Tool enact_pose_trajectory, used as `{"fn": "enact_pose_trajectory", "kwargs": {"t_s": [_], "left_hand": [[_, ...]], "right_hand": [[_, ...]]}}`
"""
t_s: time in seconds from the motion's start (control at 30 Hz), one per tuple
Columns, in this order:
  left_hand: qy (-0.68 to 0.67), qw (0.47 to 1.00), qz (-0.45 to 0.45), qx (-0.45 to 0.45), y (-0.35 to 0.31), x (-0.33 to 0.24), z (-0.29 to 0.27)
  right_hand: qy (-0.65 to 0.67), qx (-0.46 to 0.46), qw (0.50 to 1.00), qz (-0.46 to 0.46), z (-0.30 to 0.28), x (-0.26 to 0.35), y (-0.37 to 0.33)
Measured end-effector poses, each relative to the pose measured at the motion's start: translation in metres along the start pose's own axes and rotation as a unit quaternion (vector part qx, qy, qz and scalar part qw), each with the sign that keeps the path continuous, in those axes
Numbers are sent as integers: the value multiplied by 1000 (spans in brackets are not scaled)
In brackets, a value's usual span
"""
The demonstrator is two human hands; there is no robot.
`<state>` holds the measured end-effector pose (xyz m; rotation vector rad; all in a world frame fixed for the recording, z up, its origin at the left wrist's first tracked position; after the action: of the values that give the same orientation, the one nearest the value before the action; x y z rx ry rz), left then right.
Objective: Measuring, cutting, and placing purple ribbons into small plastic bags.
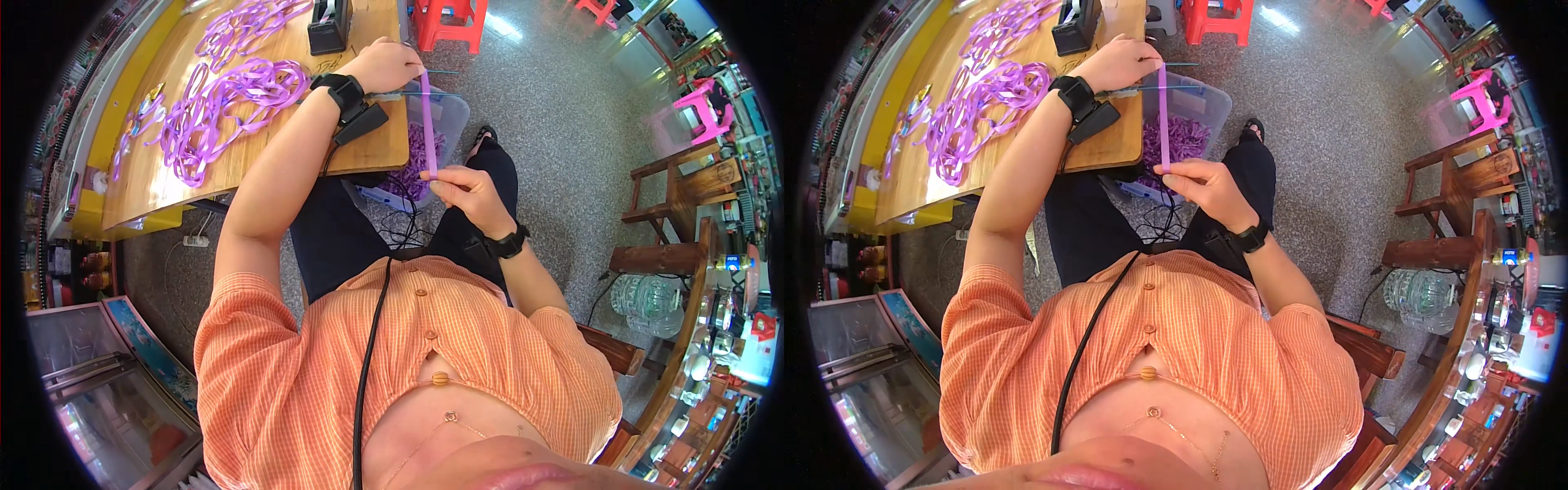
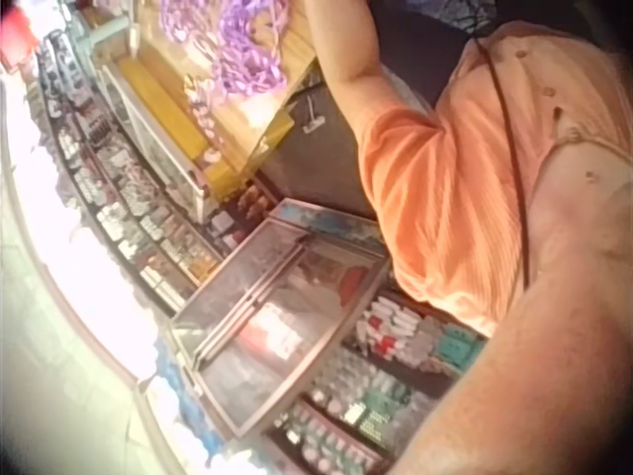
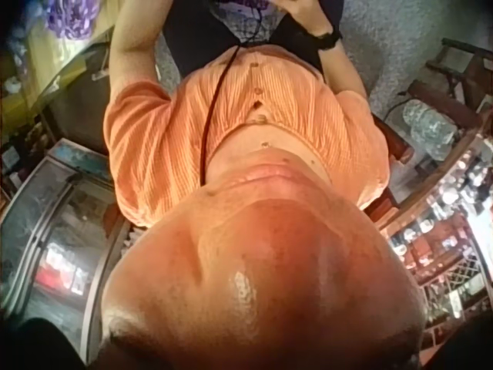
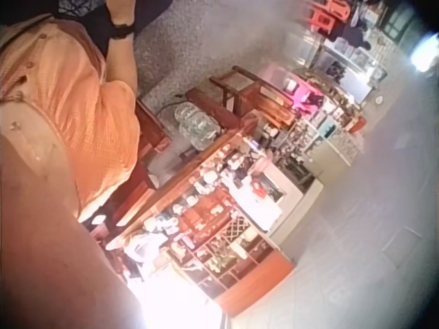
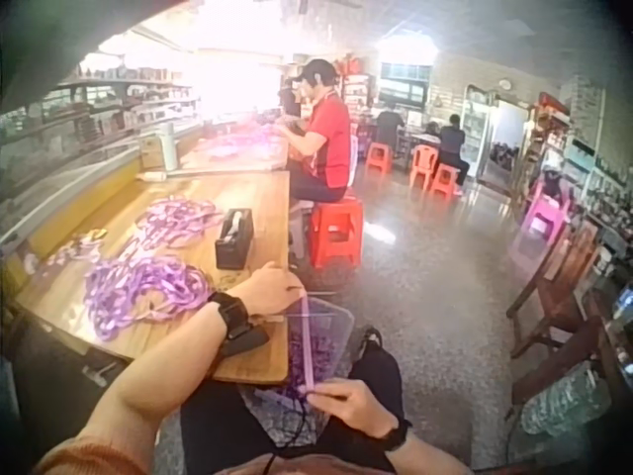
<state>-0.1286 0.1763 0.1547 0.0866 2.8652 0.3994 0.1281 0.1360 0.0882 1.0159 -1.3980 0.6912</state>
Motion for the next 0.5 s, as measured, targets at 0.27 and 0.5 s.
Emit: {"fn": "enact_pose_trajectory", "kwargs": {"t_s": [0.27,0.5], "left_hand": [[5,999,23,-34,-3,11,2],[-150,980,-83,-104,-8,4,-30]], "right_hand": [[-87,31,981,-170,-25,85,44],[-65,-59,987,-138,-64,107,149]]}}
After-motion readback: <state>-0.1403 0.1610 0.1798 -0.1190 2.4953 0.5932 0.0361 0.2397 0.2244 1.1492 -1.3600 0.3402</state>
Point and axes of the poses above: each hand's wrist, its own y-axis towards the middle knuckle, its own z-axis out of the palm, x = y × z, the point moved 4 cm from there along y, towards the middle knuckle, and after that the axes turned 4 degrees about -z, right-handed, at the moved point
